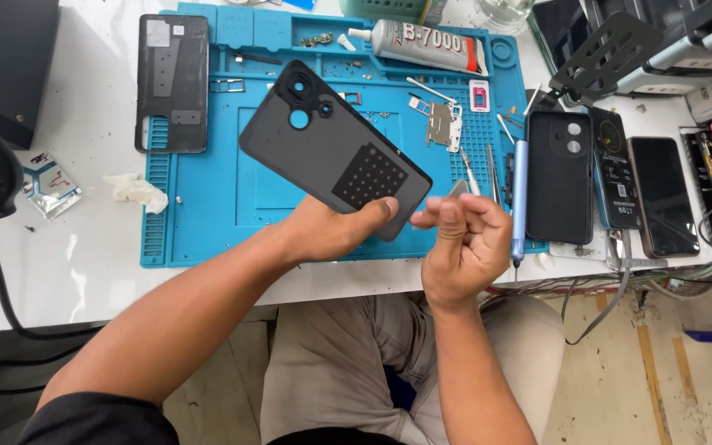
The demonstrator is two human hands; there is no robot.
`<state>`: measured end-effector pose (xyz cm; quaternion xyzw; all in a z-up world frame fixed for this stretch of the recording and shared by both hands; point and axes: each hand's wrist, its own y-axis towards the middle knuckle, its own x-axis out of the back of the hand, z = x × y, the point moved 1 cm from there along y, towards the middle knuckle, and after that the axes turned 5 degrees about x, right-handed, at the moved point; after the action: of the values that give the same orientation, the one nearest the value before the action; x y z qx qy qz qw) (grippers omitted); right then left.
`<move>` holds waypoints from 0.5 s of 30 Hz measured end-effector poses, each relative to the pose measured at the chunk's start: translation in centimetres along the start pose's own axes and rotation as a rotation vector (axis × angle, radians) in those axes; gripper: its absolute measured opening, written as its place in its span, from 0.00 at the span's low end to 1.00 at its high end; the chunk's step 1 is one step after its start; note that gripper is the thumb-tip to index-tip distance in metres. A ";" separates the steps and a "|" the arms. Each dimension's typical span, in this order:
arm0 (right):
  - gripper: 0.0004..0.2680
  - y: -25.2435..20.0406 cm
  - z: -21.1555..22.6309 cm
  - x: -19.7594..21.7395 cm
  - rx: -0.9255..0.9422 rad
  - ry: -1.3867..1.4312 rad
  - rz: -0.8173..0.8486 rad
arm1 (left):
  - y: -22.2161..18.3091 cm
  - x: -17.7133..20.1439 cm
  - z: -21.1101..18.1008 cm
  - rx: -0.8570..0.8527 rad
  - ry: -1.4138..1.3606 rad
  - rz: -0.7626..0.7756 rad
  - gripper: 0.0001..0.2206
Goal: Fitting small components into a phone back cover and cleaning the surface
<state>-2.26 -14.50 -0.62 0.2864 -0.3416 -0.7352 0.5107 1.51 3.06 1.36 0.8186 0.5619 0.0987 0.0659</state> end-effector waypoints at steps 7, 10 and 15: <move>0.09 0.1 0.6 0.1 -0.083 -0.010 -0.040 | -0.3 0.0 1.7 -0.002 0.126 -0.095 0.13; 0.08 -0.5 0.0 1.1 -0.015 0.021 -0.005 | -0.4 -0.8 2.4 -0.126 0.284 -0.166 0.11; 0.10 -3.1 1.7 3.0 0.179 -0.253 0.074 | -0.4 -0.6 0.1 -0.474 0.523 -0.153 0.09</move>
<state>-6.29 -16.24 -2.29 0.2229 -0.4777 -0.7127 0.4628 0.99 2.67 1.10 0.6833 0.5808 0.4272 0.1153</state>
